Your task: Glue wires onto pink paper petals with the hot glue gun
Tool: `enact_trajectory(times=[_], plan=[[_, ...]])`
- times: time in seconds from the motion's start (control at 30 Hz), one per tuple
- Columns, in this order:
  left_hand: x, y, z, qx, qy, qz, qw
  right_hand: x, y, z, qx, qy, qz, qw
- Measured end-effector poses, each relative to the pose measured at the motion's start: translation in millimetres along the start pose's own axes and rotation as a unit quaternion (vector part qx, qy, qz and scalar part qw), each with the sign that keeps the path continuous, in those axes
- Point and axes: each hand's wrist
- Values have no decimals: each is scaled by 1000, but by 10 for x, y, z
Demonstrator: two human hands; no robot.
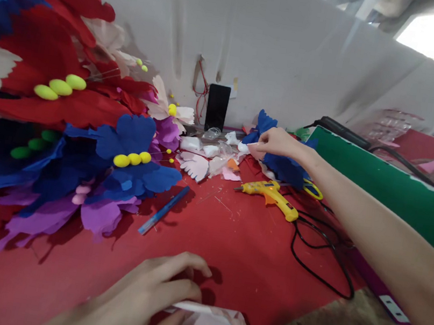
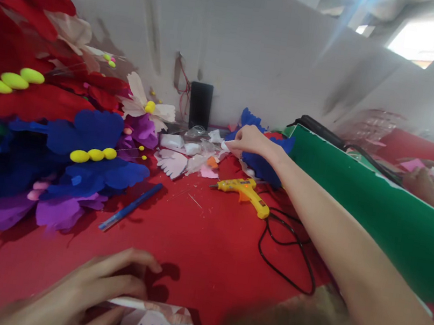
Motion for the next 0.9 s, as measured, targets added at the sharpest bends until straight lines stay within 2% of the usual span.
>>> enact_trajectory(times=[0.13,0.3,0.43,0.6,0.7,0.9], plan=[[12,4,4,6,-13,-4,1000,-13,-8,40,18,-65,55,996],[25,12,-8,46,-70,-5,996,-14,84,130,28,-85,43,995],[19,7,-15,49,-82,-8,995,-164,59,138,79,-129,19,988],[-2,-2,-25,36,-61,-7,997,-378,-70,107,150,-164,-2,975],[11,10,-24,37,-59,-6,998,-411,-71,134,153,-177,-30,972],[25,27,0,48,-71,-7,996,-415,28,211,112,-191,-99,970]])
Point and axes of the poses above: each hand's wrist, its own z-axis towards the middle knuckle, its own x-axis out of the back of the hand, y = z × x, and after that the axes turned 10 degrees about x, right-handed
